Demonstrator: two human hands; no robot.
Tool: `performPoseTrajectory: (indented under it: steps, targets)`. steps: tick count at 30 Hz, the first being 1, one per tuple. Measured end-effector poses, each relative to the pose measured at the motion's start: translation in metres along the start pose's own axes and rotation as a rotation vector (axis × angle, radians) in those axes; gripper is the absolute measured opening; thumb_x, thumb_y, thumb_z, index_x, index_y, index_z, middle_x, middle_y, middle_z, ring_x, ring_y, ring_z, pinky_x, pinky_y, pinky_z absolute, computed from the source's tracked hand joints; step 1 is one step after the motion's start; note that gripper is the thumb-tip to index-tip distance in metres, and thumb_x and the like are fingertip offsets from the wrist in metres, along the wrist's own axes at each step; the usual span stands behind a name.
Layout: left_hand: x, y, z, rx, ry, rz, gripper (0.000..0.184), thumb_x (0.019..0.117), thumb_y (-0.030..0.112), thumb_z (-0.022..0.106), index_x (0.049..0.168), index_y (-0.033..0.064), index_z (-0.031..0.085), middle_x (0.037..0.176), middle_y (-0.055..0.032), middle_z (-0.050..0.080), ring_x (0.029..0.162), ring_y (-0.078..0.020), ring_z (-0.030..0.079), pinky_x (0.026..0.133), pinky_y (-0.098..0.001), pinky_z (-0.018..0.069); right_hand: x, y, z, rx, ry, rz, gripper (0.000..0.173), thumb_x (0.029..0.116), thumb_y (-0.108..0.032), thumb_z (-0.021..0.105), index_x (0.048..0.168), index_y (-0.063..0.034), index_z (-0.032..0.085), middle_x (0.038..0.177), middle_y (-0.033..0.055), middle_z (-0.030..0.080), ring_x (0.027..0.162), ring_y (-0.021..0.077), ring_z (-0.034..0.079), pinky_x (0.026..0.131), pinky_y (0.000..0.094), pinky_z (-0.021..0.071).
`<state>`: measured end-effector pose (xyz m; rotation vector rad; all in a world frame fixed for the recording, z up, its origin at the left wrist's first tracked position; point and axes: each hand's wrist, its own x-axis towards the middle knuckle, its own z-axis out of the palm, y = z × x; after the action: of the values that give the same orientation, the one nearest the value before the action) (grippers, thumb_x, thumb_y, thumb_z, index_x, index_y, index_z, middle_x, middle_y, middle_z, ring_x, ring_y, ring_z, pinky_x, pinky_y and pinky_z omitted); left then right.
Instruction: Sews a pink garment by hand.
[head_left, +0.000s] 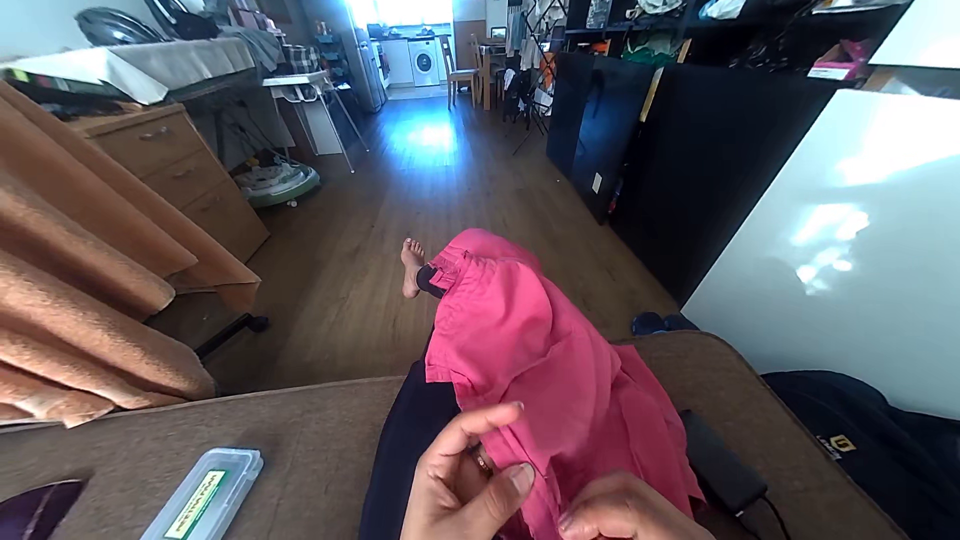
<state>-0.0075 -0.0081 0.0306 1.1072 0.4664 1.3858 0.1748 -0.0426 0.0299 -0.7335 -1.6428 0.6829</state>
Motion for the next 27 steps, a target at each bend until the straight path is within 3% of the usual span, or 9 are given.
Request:
performPoseTrajectory:
  steps: [4,13,27]
  targets:
    - [-0.0047,0.0052,0.0031,0.109,-0.025,0.057,0.037,0.0923,-0.006,0.066,0.123,0.0131,0.074,0.116,0.0017,0.075,0.097,-0.0052,0.072,0.086,-0.0254,0.0604,0.0022,-0.0023,0.0041,-0.033,0.028,-0.011,0.006,0.0961,-0.005,0.068,0.099,0.0005,0.071,0.097,0.0081,0.068,0.093,0.0043,0.066,0.082,0.0155,0.0560]
    - [-0.0059,0.0019,0.0042,0.115,-0.014,0.098,0.044,0.0856,-0.011,0.072,0.123,0.0114,0.073,0.120,0.0005,0.073,0.099,-0.0074,0.072,0.086,-0.0272,0.0623,0.0030,-0.0013,0.0043,-0.123,0.103,-0.008,0.010,0.0954,-0.006,0.069,0.102,-0.0003,0.073,0.091,0.0072,0.064,0.084,0.0014,0.063,0.073,0.0116,0.0537]
    - [-0.0064,0.0029,0.0021,0.155,-0.029,0.140,0.040,0.0890,-0.009,0.069,0.121,0.0144,0.076,0.112,0.0028,0.076,0.095,-0.0042,0.072,0.086,-0.0233,0.0604,0.0038,-0.0006,0.0041,-0.147,0.084,0.015,0.010,0.0938,-0.005,0.068,0.100,0.0009,0.073,0.087,0.0080,0.064,0.077,0.0024,0.061,0.067,0.0111,0.0508]
